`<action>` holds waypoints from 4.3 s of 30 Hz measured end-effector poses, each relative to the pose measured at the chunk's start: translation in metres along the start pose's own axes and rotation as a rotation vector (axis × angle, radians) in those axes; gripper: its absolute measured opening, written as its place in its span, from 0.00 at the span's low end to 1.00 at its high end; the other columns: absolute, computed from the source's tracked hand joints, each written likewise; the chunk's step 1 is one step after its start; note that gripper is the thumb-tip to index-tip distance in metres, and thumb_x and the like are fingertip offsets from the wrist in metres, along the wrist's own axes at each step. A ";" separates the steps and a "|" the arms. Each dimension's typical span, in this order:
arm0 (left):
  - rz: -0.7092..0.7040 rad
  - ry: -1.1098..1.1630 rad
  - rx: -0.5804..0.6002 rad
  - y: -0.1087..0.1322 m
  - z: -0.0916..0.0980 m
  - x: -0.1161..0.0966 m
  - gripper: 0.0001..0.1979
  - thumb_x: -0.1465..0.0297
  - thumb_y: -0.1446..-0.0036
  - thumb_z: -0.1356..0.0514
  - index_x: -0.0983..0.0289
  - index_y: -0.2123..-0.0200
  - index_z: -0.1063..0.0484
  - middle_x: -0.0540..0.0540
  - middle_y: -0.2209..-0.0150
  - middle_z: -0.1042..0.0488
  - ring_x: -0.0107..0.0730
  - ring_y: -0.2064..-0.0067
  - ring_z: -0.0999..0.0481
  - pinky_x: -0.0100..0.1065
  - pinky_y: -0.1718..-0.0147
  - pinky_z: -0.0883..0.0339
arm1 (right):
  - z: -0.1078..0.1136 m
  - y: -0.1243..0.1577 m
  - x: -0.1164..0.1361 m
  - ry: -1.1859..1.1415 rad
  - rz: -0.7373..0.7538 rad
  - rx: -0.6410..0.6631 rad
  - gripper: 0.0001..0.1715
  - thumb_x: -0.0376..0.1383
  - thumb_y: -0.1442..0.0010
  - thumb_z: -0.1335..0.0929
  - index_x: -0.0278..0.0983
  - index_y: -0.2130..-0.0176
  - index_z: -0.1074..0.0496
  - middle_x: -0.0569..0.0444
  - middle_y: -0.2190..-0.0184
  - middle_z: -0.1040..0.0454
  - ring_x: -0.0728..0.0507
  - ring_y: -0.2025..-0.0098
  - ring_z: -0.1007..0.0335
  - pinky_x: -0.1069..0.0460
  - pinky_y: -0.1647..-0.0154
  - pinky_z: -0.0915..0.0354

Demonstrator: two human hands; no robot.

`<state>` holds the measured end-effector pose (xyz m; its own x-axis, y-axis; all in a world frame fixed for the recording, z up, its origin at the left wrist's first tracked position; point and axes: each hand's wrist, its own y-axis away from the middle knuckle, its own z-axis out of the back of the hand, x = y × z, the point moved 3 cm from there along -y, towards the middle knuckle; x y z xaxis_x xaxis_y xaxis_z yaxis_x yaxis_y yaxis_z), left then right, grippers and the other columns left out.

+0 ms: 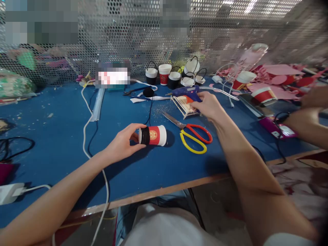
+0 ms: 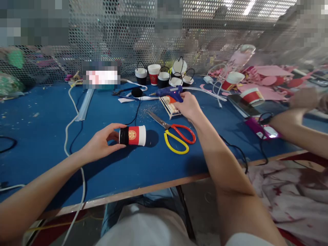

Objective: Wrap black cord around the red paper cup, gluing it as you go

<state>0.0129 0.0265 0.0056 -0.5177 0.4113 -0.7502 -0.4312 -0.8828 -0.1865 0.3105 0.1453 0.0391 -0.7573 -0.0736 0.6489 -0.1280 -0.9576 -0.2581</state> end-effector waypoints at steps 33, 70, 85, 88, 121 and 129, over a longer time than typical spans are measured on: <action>-0.098 0.021 -0.149 -0.002 0.009 0.006 0.23 0.69 0.49 0.37 0.61 0.49 0.37 0.61 0.47 0.36 0.38 0.54 0.27 0.39 0.58 0.27 | -0.025 0.100 0.053 -0.180 0.266 0.395 0.11 0.41 0.50 0.32 0.38 0.77 0.33 0.60 0.83 0.35 0.51 0.81 0.43 0.54 0.80 0.41; 0.034 0.074 -0.154 -0.004 0.009 0.008 0.24 0.65 0.50 0.37 0.62 0.50 0.37 0.59 0.53 0.31 0.30 0.65 0.26 0.37 0.63 0.27 | -0.014 0.108 0.062 -0.100 0.387 0.371 0.06 0.39 0.50 0.33 0.39 0.72 0.28 0.53 0.77 0.27 0.45 0.75 0.32 0.52 0.77 0.38; -0.044 0.040 -0.178 -0.003 0.008 0.006 0.24 0.65 0.50 0.37 0.62 0.50 0.36 0.60 0.50 0.33 0.33 0.60 0.26 0.39 0.59 0.27 | -0.015 0.109 0.057 -0.035 0.448 0.343 0.08 0.40 0.48 0.34 0.38 0.70 0.28 0.52 0.74 0.26 0.44 0.73 0.30 0.52 0.74 0.38; -0.108 0.002 -0.191 -0.002 0.008 0.004 0.23 0.66 0.49 0.37 0.62 0.50 0.36 0.61 0.48 0.35 0.36 0.56 0.27 0.39 0.58 0.28 | -0.015 0.108 0.058 -0.035 0.458 0.326 0.07 0.40 0.48 0.34 0.38 0.71 0.29 0.53 0.75 0.26 0.45 0.73 0.31 0.52 0.74 0.38; -0.328 -0.304 -0.188 0.000 0.007 -0.007 0.20 0.71 0.46 0.39 0.63 0.50 0.38 0.62 0.47 0.34 0.40 0.46 0.33 0.41 0.49 0.33 | -0.017 0.105 0.053 -0.054 0.459 0.207 0.11 0.41 0.48 0.33 0.38 0.77 0.33 0.58 0.80 0.29 0.49 0.79 0.35 0.55 0.77 0.40; -0.241 -0.167 -0.171 0.000 0.007 -0.002 0.23 0.70 0.49 0.37 0.64 0.49 0.37 0.62 0.47 0.35 0.40 0.48 0.32 0.37 0.56 0.29 | -0.017 0.106 0.055 -0.048 0.451 0.209 0.12 0.42 0.49 0.33 0.38 0.78 0.34 0.57 0.80 0.29 0.50 0.79 0.35 0.55 0.78 0.40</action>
<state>0.0091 0.0275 0.0114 -0.5360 0.6321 -0.5596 -0.4334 -0.7749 -0.4600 0.2450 0.0448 0.0353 -0.6771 -0.5010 0.5390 0.3402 -0.8626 -0.3745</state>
